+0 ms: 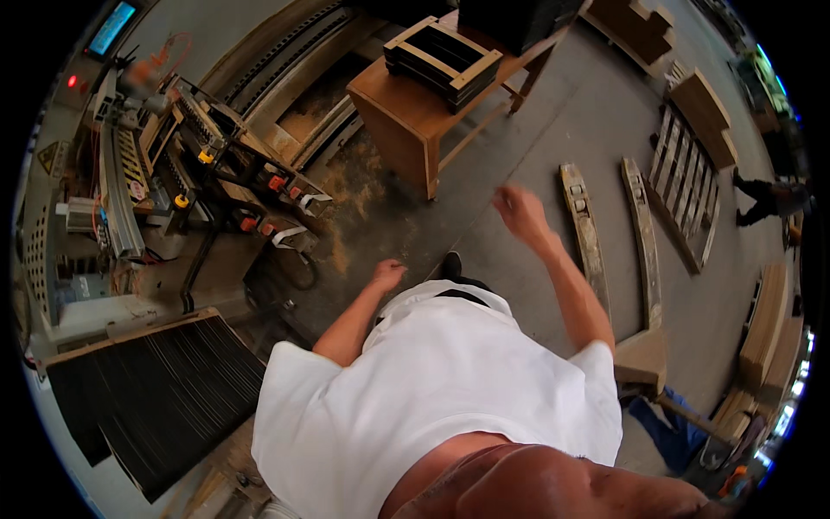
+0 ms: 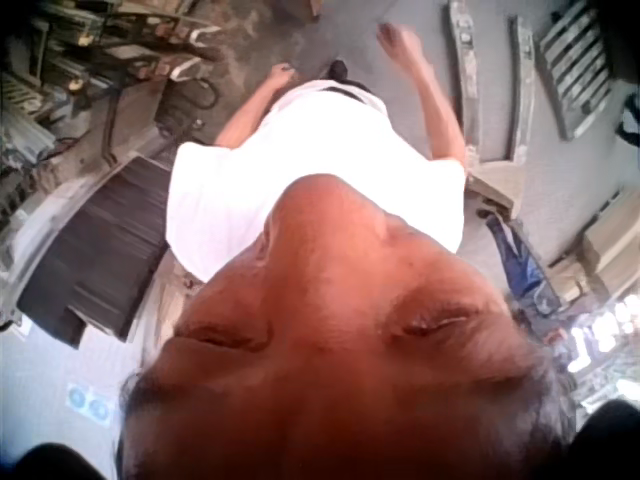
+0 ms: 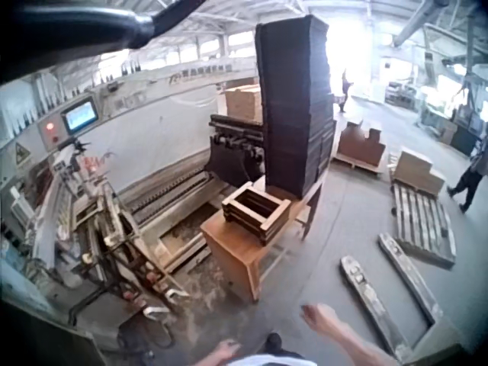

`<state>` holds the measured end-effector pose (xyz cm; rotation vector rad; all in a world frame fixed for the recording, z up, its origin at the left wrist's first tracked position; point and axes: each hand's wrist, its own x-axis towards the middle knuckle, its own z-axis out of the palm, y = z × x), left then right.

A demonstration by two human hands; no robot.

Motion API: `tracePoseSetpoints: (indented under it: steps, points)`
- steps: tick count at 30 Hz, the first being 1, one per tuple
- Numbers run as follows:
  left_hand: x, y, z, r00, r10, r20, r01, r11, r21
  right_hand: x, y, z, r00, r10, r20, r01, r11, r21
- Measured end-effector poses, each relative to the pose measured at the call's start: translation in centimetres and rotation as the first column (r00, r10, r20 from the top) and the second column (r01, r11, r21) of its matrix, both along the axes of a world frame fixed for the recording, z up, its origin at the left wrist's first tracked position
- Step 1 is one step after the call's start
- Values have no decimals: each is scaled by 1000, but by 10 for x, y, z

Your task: The person repeatedly picks up small wooden frames from a conveyor, places them onto a machine jig, and then removes them to place on a nearby stack. The task involves continuous handling of the frames in a repetitive cycle.

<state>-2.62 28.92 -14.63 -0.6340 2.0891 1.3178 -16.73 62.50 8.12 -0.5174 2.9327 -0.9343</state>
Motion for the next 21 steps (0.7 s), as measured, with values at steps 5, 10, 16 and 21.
tracePoseSetpoints:
  steps: [5, 10, 16, 21]
  points:
    - [11, -43, 28, 873, 480, -83, -473, 876, 94, -191, -98, 65, 890, 92, -446, -71, 996, 63]
    - [-22, -98, 82, 639, 751, -167, -682, 654, 327, -298, -139, 30, 935, 55, -350, 66, 944, 324]
    - [-124, -263, 155, 218, 848, -482, -674, 488, 554, -311, -162, 18, 981, -17, -192, 75, 951, 299]
    - [-234, -445, 233, -231, 818, -527, -704, 233, 671, -313, -167, 20, 970, -20, -242, 100, 942, 321]
